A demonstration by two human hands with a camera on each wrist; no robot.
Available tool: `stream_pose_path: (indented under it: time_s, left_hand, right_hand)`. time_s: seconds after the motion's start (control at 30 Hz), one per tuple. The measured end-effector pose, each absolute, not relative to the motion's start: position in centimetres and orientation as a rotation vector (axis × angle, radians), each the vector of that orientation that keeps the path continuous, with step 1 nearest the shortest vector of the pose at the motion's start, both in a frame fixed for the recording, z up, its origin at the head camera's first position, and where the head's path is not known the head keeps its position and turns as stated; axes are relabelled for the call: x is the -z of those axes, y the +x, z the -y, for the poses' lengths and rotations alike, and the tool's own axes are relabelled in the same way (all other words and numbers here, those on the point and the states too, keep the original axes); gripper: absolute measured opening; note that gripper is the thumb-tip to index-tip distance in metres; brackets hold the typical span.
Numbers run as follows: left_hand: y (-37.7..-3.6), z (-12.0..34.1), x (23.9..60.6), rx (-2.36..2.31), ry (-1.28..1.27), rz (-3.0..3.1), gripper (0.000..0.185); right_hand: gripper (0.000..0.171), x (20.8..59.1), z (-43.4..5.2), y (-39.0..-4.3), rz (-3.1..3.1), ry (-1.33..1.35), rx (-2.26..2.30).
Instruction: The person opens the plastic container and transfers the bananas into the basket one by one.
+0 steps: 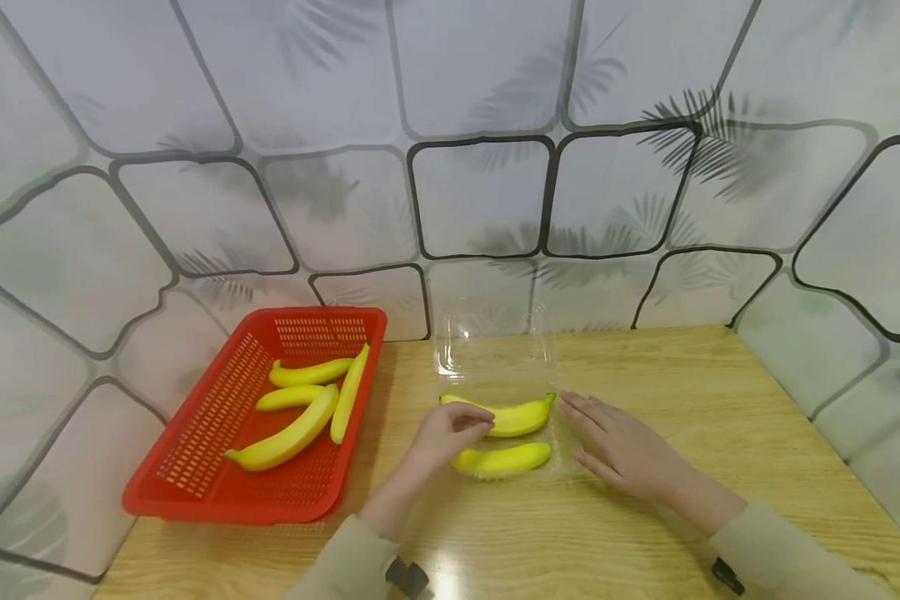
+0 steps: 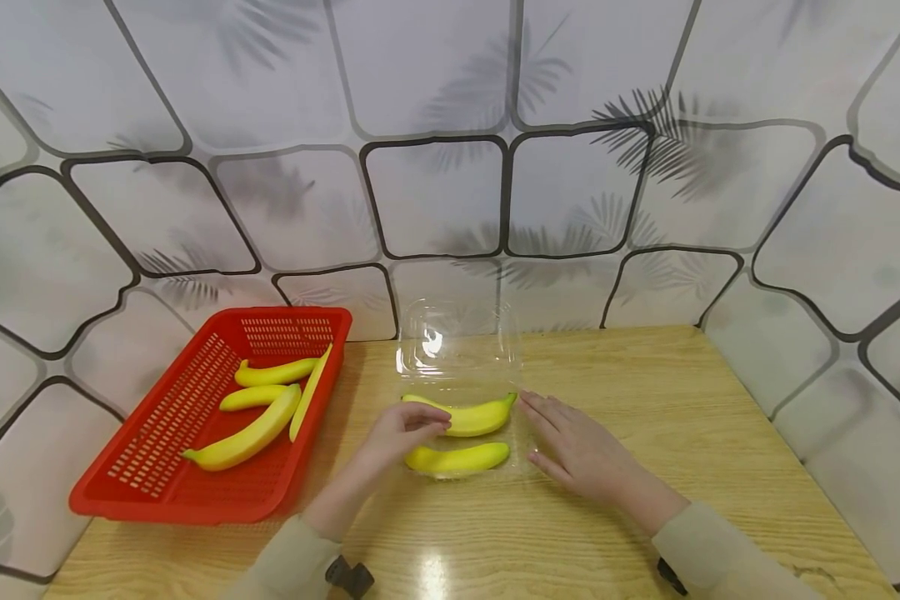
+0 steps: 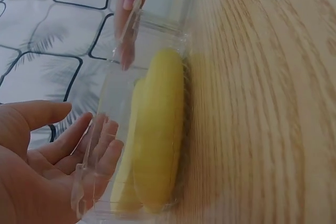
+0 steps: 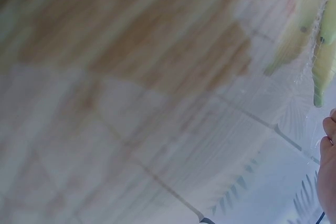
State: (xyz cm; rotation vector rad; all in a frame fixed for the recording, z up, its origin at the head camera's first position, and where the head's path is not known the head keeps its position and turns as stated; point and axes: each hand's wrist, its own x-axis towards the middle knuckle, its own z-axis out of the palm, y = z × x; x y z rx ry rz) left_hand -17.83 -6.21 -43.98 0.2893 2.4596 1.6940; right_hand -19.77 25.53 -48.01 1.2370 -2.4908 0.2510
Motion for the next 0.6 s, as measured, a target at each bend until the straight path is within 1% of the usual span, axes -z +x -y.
stream_pose_path:
  time_s: [0.37, 0.6]
  left_hand:
    - [-18.32, 5.78, 44.44, -1.502, 0.395, -2.453, 0.026]
    - [-18.64, 5.61, 44.53, -1.451, 0.403, -2.414, 0.027]
  right_hand:
    - [0.074, 48.03, -25.43, -19.91, 2.485, 1.236, -0.268]
    - [0.075, 48.12, -25.37, -19.91, 2.481, 1.229, -0.26]
